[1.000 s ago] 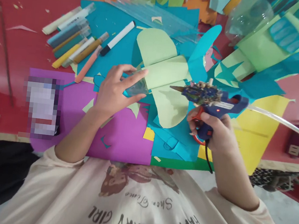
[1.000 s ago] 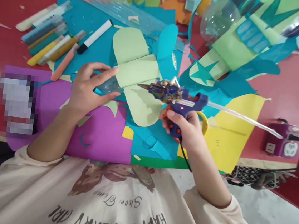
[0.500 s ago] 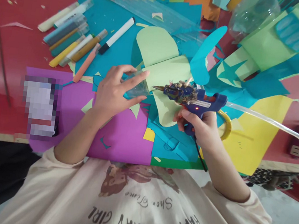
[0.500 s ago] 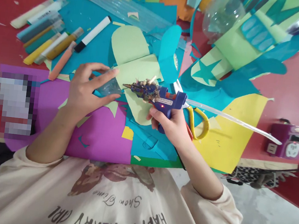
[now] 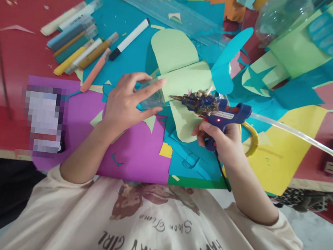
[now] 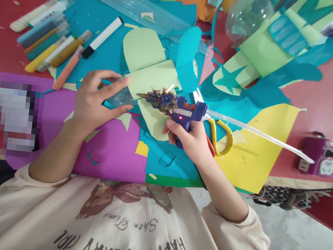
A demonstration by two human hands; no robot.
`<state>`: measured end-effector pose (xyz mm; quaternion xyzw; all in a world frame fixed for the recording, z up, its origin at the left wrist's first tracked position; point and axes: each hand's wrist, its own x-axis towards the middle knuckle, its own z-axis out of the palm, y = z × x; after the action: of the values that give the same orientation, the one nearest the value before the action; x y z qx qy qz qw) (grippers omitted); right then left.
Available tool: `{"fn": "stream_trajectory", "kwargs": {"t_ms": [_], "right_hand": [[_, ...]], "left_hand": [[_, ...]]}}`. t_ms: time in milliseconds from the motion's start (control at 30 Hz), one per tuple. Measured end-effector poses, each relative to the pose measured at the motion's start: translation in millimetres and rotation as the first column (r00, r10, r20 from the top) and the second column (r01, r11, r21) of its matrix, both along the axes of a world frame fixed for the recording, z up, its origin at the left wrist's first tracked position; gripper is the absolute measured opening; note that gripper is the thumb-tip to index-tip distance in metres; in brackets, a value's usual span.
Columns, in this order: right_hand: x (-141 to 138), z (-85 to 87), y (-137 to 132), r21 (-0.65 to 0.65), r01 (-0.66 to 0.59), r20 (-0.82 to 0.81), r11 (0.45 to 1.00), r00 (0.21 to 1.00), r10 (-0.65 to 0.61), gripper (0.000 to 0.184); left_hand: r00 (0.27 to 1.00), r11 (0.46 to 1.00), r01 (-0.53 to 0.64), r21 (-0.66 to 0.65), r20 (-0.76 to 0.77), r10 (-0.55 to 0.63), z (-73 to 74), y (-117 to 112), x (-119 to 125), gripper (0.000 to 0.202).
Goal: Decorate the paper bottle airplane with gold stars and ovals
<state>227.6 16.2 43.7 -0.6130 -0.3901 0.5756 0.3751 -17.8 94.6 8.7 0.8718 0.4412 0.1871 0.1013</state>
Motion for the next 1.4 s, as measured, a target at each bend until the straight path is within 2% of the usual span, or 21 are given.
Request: {"fn": "stream_trajectory", "kwargs": {"t_ms": [233,533,800,1067,1400], "right_hand": [[5.3,-1.6,-2.7,-0.006,0.007,0.019,1.000,1.000,-0.006,0.023],[10.2,-0.5,-2.7,0.004,0.042,0.020,0.999,0.999,-0.042,0.024],[15.8,0.4,-2.3,-0.004,0.111,0.001,0.994,0.994,-0.111,0.026],[22.7,-1.9,-4.9,0.001,0.166,-0.005,0.986,0.986,-0.166,0.024],[21.0,2.3,-4.5,0.006,0.242,0.074,0.970,0.967,-0.242,0.025]], "left_hand": [[1.000,0.998,-0.011,0.059,-0.023,0.012,-1.7,-0.2,-0.2,0.050],[1.000,0.999,0.008,0.052,-0.016,-0.008,0.2,0.1,-0.6,0.050],[1.000,1.000,0.009,0.012,0.000,-0.009,0.9,-0.1,-1.0,0.048],[1.000,1.000,-0.001,0.029,-0.021,0.001,-1.5,0.2,-1.2,0.050],[1.000,0.999,0.016,0.048,0.024,-0.017,-2.8,0.5,-1.9,0.050]]}}
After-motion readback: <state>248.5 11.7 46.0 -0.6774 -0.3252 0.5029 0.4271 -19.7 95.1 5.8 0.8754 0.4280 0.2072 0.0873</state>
